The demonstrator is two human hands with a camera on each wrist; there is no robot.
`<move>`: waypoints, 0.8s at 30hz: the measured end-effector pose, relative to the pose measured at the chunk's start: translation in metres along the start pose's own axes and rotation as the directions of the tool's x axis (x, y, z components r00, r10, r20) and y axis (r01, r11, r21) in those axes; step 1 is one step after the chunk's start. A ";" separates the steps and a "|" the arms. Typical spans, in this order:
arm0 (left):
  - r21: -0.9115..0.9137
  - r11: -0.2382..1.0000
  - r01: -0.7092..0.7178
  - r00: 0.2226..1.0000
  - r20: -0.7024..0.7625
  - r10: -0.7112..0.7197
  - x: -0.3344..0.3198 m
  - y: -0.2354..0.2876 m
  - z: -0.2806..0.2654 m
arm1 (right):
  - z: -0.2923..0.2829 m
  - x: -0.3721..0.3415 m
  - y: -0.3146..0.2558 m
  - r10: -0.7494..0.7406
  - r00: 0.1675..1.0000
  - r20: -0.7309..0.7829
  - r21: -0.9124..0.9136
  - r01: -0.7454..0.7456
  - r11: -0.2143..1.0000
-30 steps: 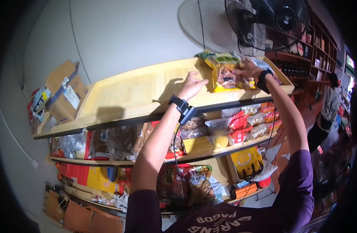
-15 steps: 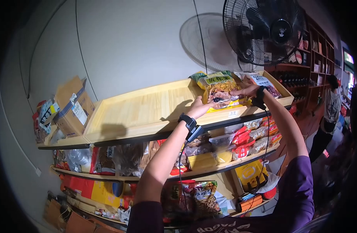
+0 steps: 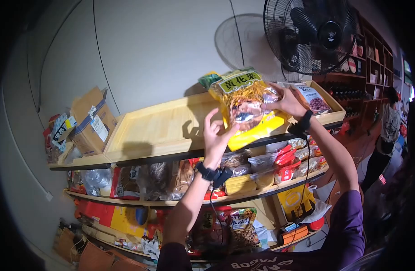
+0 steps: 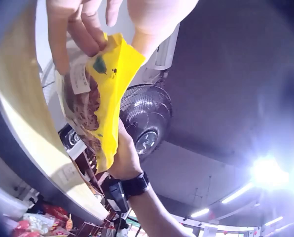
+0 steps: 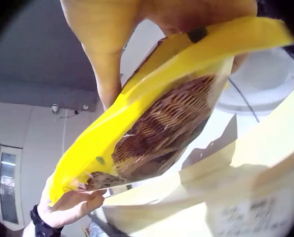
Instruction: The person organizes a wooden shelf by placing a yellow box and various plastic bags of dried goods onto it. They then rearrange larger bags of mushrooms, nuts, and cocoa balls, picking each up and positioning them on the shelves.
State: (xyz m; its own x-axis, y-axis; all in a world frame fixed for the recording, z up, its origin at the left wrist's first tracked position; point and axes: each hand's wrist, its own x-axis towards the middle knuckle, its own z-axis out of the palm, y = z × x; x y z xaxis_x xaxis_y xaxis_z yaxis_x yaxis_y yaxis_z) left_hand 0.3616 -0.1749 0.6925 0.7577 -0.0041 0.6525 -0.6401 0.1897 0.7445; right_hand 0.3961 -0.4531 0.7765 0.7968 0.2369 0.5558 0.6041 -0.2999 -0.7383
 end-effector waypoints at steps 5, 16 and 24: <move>-0.305 0.951 0.057 0.976 -0.184 -0.118 -0.077 0.017 -0.014 | 0.063 -0.072 -0.023 -0.214 0.977 -0.005 0.135 0.213 0.968; 0.082 0.809 0.583 0.811 -0.122 -0.572 -0.322 -0.046 -0.092 | 0.180 -0.255 0.087 0.119 0.840 0.529 0.131 -0.220 0.967; 0.241 0.525 0.817 0.515 0.108 -0.851 -0.428 -0.116 -0.099 | 0.248 -0.431 0.198 0.532 0.660 0.530 0.049 -0.650 0.758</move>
State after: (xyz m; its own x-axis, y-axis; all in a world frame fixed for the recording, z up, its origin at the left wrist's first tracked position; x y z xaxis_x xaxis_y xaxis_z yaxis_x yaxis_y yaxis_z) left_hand 0.1243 -0.0984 0.3133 0.9207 -0.2695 -0.2822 0.2525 -0.1399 0.9574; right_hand 0.1704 -0.3851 0.2955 0.8431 0.4870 -0.2283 -0.0601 -0.3364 -0.9398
